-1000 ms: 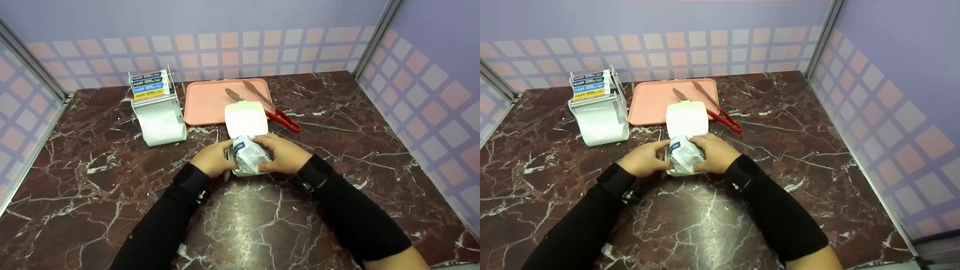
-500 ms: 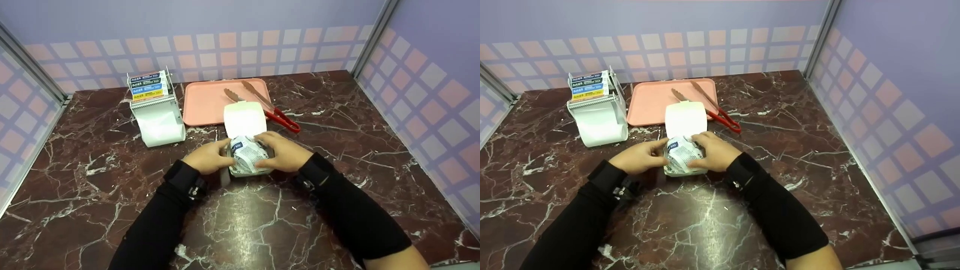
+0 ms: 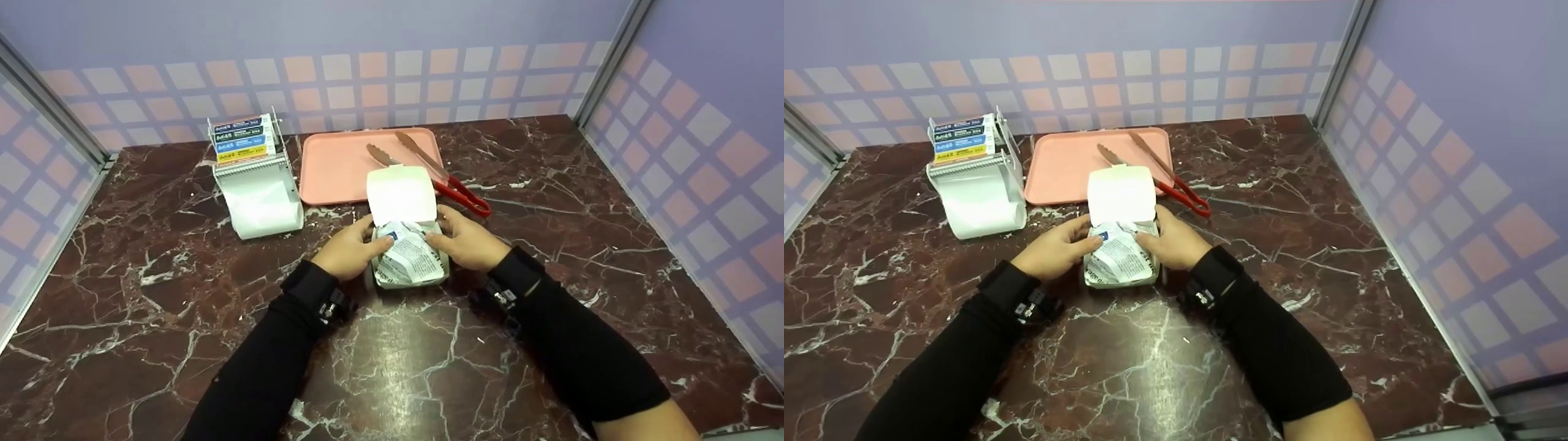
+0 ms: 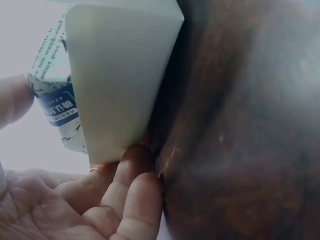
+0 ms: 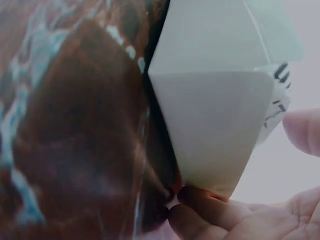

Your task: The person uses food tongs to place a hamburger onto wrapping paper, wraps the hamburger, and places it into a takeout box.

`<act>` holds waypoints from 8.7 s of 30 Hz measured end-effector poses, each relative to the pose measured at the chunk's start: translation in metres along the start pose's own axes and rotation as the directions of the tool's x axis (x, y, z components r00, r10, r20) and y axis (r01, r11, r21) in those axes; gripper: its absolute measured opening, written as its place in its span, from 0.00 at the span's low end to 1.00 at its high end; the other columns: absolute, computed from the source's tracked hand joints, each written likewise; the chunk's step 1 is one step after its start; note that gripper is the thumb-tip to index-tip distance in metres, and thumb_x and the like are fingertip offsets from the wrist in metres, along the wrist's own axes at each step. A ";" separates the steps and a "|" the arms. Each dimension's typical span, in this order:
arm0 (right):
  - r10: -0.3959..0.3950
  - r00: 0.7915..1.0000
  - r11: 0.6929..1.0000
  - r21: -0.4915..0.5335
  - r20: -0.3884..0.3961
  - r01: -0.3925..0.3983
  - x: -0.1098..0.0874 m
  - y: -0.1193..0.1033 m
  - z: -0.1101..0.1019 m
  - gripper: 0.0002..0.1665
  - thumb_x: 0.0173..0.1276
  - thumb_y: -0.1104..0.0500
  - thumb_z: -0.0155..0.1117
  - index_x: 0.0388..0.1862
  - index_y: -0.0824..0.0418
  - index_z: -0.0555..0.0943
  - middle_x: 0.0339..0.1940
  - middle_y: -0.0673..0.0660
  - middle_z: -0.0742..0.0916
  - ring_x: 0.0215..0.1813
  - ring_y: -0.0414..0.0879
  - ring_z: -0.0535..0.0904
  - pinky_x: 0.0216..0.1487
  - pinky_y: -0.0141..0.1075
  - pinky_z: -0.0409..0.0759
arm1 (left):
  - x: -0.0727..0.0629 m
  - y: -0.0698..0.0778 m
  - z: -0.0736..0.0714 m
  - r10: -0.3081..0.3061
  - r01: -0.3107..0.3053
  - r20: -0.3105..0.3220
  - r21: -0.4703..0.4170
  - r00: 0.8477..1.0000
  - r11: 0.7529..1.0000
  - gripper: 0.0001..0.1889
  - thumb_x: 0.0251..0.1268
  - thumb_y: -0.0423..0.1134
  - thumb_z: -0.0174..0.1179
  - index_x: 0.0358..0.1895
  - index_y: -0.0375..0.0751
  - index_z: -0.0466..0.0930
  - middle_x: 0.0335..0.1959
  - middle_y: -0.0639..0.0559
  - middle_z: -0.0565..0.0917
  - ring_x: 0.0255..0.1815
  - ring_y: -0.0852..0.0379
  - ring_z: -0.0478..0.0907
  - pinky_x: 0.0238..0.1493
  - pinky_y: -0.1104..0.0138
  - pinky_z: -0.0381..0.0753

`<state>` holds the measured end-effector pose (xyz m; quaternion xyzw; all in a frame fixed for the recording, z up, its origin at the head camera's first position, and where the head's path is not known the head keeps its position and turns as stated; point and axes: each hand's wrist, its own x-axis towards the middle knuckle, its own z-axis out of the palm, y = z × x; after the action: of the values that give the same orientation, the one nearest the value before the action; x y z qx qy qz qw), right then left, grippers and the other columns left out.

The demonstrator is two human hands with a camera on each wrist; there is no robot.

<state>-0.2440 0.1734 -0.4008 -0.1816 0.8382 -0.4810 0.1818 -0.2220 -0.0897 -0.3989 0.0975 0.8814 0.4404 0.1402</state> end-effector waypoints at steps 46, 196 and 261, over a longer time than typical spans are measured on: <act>-0.136 0.989 0.978 0.155 -0.053 0.143 0.005 0.005 0.004 0.55 0.70 0.67 0.67 0.86 0.63 0.46 0.73 0.68 0.77 0.73 0.60 0.77 0.66 0.45 0.82 | 0.004 -0.006 0.002 0.047 -0.072 -0.092 -0.297 0.995 0.952 0.53 0.63 0.40 0.74 0.86 0.42 0.48 0.74 0.35 0.74 0.67 0.40 0.78 0.65 0.52 0.84; -0.093 0.991 0.875 -0.468 0.095 0.127 -0.011 -0.011 0.012 0.77 0.53 0.50 0.82 0.88 0.66 0.40 0.87 0.75 0.44 0.85 0.70 0.55 0.84 0.56 0.61 | -0.021 0.017 0.021 0.130 -0.122 0.011 0.426 0.991 0.896 0.67 0.47 0.56 0.83 0.88 0.56 0.45 0.87 0.33 0.38 0.69 0.29 0.76 0.65 0.47 0.83; -0.111 0.965 0.899 -0.389 0.239 0.200 -0.014 -0.004 -0.010 0.68 0.67 0.55 0.77 0.90 0.45 0.39 0.89 0.65 0.43 0.88 0.61 0.49 0.85 0.57 0.59 | -0.019 0.018 0.019 0.090 -0.080 -0.006 0.386 0.996 0.919 0.61 0.52 0.56 0.79 0.87 0.66 0.47 0.87 0.34 0.40 0.58 0.33 0.83 0.57 0.47 0.87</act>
<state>-0.2359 0.1857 -0.3905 -0.3322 0.8791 -0.2854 0.1881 -0.1970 -0.0708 -0.3925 0.1560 0.9473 0.2654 0.0887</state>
